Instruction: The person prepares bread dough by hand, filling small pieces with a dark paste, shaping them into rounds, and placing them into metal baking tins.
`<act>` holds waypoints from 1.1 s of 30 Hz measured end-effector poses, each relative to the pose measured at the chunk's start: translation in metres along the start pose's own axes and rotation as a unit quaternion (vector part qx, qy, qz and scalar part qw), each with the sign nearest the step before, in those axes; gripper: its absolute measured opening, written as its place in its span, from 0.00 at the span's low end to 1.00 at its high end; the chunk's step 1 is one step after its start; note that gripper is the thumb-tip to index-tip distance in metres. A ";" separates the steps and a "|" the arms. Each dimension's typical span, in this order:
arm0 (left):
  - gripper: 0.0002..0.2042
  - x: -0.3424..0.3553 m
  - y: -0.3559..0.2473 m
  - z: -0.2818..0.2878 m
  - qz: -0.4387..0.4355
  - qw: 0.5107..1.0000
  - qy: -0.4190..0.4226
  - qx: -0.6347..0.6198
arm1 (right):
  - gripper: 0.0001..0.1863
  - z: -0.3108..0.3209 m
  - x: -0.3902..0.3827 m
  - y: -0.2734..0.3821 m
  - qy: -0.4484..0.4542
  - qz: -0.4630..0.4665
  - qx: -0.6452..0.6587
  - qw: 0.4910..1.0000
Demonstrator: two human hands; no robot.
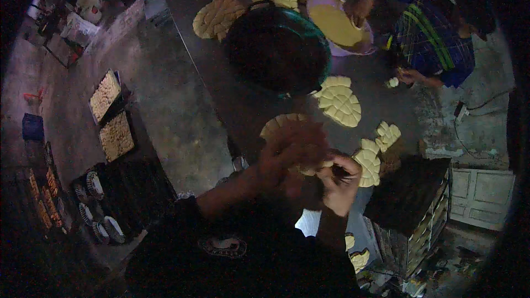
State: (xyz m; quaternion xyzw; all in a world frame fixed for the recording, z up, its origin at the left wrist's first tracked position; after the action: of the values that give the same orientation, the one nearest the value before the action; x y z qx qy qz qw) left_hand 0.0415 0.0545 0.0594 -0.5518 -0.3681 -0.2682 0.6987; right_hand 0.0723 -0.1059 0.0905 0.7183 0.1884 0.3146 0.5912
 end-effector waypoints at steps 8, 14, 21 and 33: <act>0.21 -0.042 0.053 0.049 -0.014 0.996 -0.031 -0.083 | 0.40 -0.104 0.089 -0.023 0.061 -0.176 0.093 0.978; 0.24 -0.060 0.075 0.053 0.181 0.928 -0.291 -0.146 | 0.40 -0.098 0.144 -0.060 0.175 -0.290 0.136 0.931; 0.23 -0.082 0.055 0.075 0.378 0.853 -0.301 -0.196 | 0.25 -0.055 0.238 -0.106 0.391 -0.149 -0.564 0.712; 0.16 -0.067 0.021 0.056 0.519 0.761 -0.261 -0.290 | 0.22 -0.018 0.184 -0.083 0.267 -0.267 -0.146 0.914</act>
State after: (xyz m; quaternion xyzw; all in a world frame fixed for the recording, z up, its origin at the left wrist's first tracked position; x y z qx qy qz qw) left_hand 0.0064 0.1115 0.0001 -0.8831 -0.0989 0.1957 0.4147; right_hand 0.2034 0.0448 0.0540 0.4359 0.4760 0.3495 0.6792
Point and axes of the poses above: each hand's wrist, its own x-axis towards the middle knuckle, its own z-axis out of the back of the hand, y = z × x, the point moved 1 cm from there along x, towards the middle knuckle, and after that the axes turned 11 degrees about y, right-handed, at the moved point
